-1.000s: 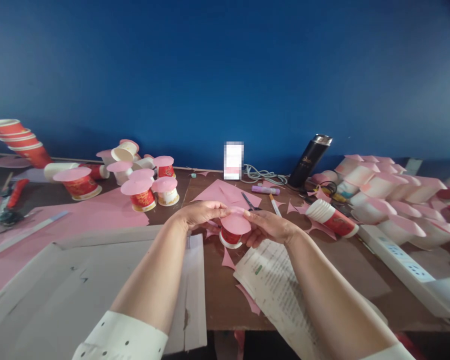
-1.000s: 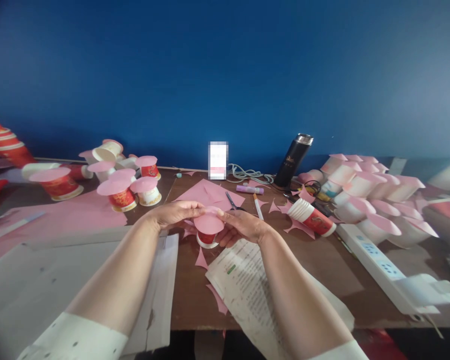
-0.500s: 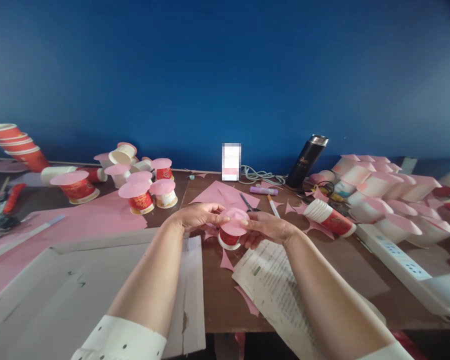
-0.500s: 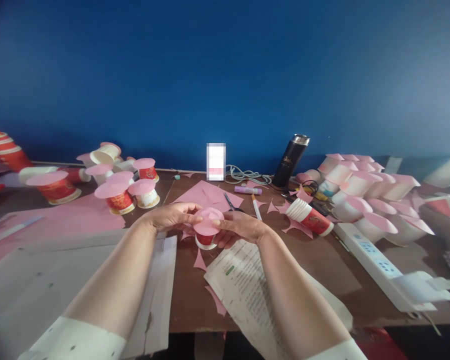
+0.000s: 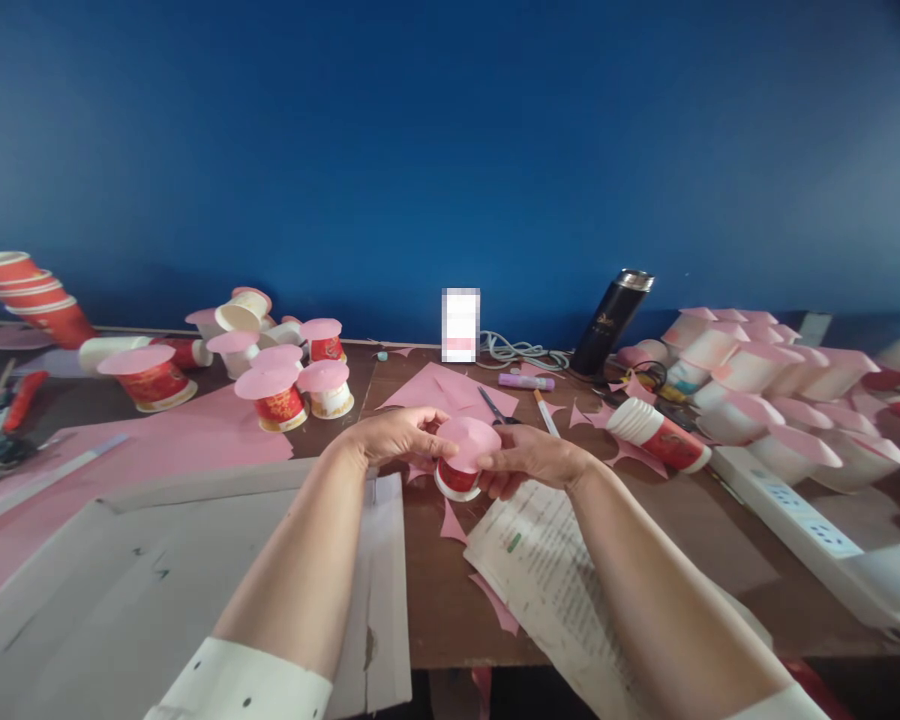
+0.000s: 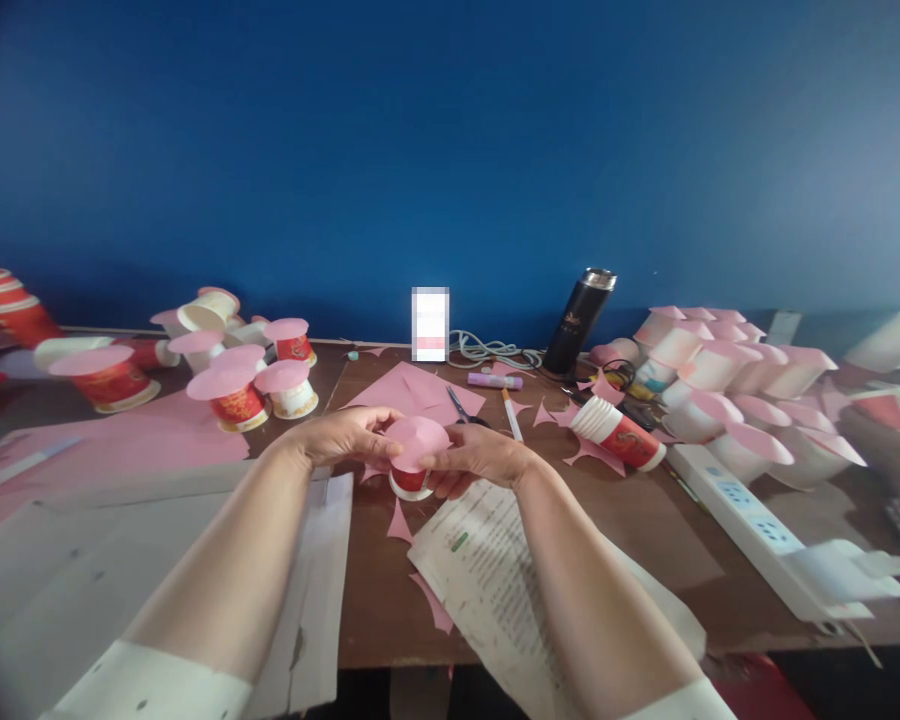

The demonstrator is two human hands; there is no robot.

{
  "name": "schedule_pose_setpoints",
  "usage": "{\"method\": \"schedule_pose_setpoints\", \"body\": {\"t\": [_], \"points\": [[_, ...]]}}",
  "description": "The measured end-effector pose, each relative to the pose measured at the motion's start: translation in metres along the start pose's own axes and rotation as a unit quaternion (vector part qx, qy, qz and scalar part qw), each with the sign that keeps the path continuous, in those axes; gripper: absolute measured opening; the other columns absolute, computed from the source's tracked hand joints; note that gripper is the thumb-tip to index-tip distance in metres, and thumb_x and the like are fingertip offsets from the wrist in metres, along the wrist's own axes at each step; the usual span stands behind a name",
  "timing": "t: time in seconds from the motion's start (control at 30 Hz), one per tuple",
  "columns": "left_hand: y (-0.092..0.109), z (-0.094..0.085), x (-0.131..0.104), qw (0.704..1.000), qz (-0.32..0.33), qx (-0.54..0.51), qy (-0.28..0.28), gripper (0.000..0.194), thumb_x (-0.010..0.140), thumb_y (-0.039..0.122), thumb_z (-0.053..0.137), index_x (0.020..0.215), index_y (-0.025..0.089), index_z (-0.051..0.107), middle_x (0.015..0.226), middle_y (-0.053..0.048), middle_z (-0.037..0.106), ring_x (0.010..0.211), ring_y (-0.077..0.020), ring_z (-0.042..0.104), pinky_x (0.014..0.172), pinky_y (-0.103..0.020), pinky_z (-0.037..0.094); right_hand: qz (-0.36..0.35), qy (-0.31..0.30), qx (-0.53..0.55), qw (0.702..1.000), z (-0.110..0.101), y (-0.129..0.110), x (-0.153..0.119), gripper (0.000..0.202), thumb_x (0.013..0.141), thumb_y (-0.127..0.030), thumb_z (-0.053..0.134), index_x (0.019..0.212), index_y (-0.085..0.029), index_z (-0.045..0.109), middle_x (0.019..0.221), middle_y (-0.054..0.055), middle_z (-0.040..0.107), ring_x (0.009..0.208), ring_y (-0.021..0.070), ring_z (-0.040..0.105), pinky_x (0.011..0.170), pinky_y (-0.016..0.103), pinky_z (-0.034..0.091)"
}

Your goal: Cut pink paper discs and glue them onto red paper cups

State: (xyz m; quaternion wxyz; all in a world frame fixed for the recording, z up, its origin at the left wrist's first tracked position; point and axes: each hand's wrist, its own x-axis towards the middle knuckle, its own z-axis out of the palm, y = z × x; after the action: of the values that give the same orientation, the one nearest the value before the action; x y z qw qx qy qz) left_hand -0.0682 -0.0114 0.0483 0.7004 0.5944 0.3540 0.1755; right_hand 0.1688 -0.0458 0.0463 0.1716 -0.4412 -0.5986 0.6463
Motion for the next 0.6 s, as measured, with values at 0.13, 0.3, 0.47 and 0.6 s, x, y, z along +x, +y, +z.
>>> {"method": "schedule_pose_setpoints", "body": {"t": [0.13, 0.3, 0.47, 0.6], "points": [[0.0003, 0.0012, 0.0000, 1.000, 0.006, 0.007, 0.003, 0.066, 0.061, 0.032, 0.080, 0.120, 0.018, 0.054, 0.116, -0.013, 0.059, 0.103, -0.0268, 0.060, 0.083, -0.040, 0.051, -0.012, -0.005, -0.004, 1.000, 0.0012, -0.0015, -0.0023, 0.051, 0.072, -0.049, 0.072, 0.106, -0.014, 0.058, 0.081, 0.008, 0.072, 0.062, 0.0159, 0.068, 0.052, 0.023, 0.055], [0.0009, 0.0030, -0.0006, 0.999, 0.018, 0.036, 0.018, 0.070, 0.059, 0.033, 0.081, 0.122, 0.018, 0.054, 0.118, -0.014, 0.058, 0.102, -0.0267, 0.060, 0.081, -0.039, 0.051, -0.012, 0.020, -0.027, 0.999, 0.0051, -0.0040, -0.0034, 0.051, 0.072, -0.050, 0.071, 0.106, -0.015, 0.060, 0.080, 0.008, 0.072, 0.062, 0.0164, 0.068, 0.051, 0.023, 0.055], [0.0025, 0.0050, -0.0010, 0.994, 0.017, 0.088, 0.058, 0.071, 0.059, 0.035, 0.080, 0.123, 0.017, 0.054, 0.124, -0.015, 0.055, 0.108, -0.0278, 0.056, 0.085, -0.037, 0.048, -0.006, 0.036, -0.037, 0.999, 0.0068, -0.0025, -0.0002, 0.047, 0.070, -0.050, 0.072, 0.100, -0.015, 0.062, 0.076, 0.008, 0.072, 0.060, 0.0158, 0.067, 0.050, 0.021, 0.054], [0.0031, 0.0049, -0.0013, 0.991, 0.021, 0.113, 0.066, 0.072, 0.059, 0.037, 0.079, 0.124, 0.017, 0.054, 0.126, -0.014, 0.055, 0.113, -0.0289, 0.053, 0.089, -0.037, 0.045, -0.004, 0.038, -0.038, 0.999, 0.0064, -0.0018, -0.0003, 0.045, 0.072, -0.049, 0.071, 0.100, -0.015, 0.062, 0.077, 0.008, 0.071, 0.059, 0.0157, 0.066, 0.051, 0.023, 0.054]]}}
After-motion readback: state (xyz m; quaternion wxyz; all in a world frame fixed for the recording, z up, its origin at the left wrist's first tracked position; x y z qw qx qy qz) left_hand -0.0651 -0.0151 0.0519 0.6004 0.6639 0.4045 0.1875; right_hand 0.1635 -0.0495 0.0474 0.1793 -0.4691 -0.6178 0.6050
